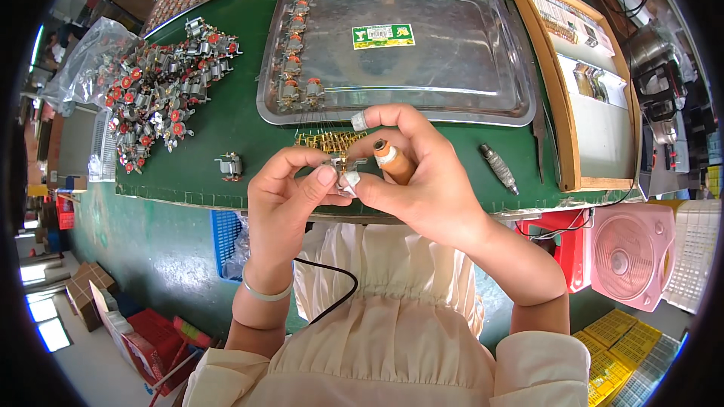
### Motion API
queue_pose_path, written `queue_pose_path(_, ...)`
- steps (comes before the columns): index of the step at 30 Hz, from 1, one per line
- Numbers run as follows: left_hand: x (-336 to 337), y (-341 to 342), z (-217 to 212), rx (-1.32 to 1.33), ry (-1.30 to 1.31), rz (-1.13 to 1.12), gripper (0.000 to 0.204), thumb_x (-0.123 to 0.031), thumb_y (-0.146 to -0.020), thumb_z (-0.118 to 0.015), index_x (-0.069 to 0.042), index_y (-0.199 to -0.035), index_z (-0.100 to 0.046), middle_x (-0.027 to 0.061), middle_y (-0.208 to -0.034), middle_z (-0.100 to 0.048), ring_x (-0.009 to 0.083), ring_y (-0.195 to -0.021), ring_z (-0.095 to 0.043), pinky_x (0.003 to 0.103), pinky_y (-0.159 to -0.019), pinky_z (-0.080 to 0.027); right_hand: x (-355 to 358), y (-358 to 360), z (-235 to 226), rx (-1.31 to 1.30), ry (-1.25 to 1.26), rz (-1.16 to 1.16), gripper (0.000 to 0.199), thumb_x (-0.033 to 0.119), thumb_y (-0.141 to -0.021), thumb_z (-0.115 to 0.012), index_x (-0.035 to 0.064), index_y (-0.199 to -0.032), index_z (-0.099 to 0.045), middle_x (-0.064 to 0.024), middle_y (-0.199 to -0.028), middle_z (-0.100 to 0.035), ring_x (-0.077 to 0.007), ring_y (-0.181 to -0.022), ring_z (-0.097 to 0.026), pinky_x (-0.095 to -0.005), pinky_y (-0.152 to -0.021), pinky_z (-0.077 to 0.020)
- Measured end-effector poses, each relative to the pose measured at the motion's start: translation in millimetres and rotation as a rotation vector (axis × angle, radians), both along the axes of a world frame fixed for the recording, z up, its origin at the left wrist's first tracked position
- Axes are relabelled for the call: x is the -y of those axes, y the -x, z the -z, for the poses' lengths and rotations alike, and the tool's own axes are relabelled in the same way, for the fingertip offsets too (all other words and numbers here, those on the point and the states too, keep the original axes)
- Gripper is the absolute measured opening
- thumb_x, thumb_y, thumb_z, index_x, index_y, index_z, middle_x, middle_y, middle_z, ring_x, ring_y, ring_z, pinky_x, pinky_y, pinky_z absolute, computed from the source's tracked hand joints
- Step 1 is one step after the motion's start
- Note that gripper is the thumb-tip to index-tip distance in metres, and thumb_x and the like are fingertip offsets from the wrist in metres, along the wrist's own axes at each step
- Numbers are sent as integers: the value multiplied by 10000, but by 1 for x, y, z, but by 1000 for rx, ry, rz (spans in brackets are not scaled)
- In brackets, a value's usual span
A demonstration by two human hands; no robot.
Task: Assembling small electronic solenoid components at a workbench using a manual tool.
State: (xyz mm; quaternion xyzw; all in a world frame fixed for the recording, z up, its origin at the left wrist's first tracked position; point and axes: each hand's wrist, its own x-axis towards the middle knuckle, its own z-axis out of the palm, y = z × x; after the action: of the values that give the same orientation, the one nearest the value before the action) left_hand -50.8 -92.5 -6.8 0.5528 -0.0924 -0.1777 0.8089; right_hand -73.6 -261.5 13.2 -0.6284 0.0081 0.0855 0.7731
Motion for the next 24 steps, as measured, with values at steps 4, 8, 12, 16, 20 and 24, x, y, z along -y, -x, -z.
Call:
queue_pose_path(4, 2, -1, -1, -11, 14, 3, 150, -43, -836, -561, 59, -939, -525, 106, -879, -588, 197, -785, -628, 258, -666, -546, 1, -4, 1, 23, -18, -10, 508, -46, -737, -612, 14, -1165, -346, -78, -913, -573, -50, -774, -523, -188, -656, -430)
queue_pose_path(8, 2, -2, -1, -37, 9, -2, 145, -45, -836, -561, 57, -934, -528, 103, -883, -585, 199, -771, -630, 256, -650, -549, 2, -8, 1, 21, -6, -41, 562, -65, -726, -580, 42, -1217, -328, -106, -971, -561, -17, -653, -474, -158, -577, -388)
queue_pose_path(12, 2, -2, 1, -49, 12, 2, 143, -49, -839, -559, 53, -935, -528, 104, -884, -585, 202, -770, -631, 258, -651, -549, 3, -10, 2, 2, -23, -58, 575, -44, -723, -594, 47, -1223, -324, -110, -967, -561, -29, -692, -498, -173, -604, -409)
queue_pose_path(16, 2, -3, 1, -42, 19, -1, 150, -59, -841, -559, 50, -939, -527, 108, -881, -589, 203, -766, -632, 261, -651, -549, -1, -9, 6, 62, -34, -18, 578, -45, -721, -589, 50, -1225, -323, -111, -965, -562, -27, -687, -493, -171, -597, -405)
queue_pose_path(20, 1, -3, 1, -74, 31, 4, 156, -64, -841, -560, 50, -943, -525, 111, -880, -592, 204, -768, -631, 267, -659, -547, 2, -10, 2, 14, -22, -44, 585, -45, -719, -591, 54, -1229, -322, -111, -964, -562, -30, -691, -493, -166, -599, -406)
queue_pose_path(24, -1, -3, 1, -91, 40, 21, 156, -62, -842, -559, 50, -945, -523, 113, -884, -592, 203, -772, -630, 270, -664, -547, 3, -13, -2, 19, 20, -92, 596, -52, -709, -592, 58, -1231, -327, -109, -959, -564, -22, -658, -473, -160, -576, -389)
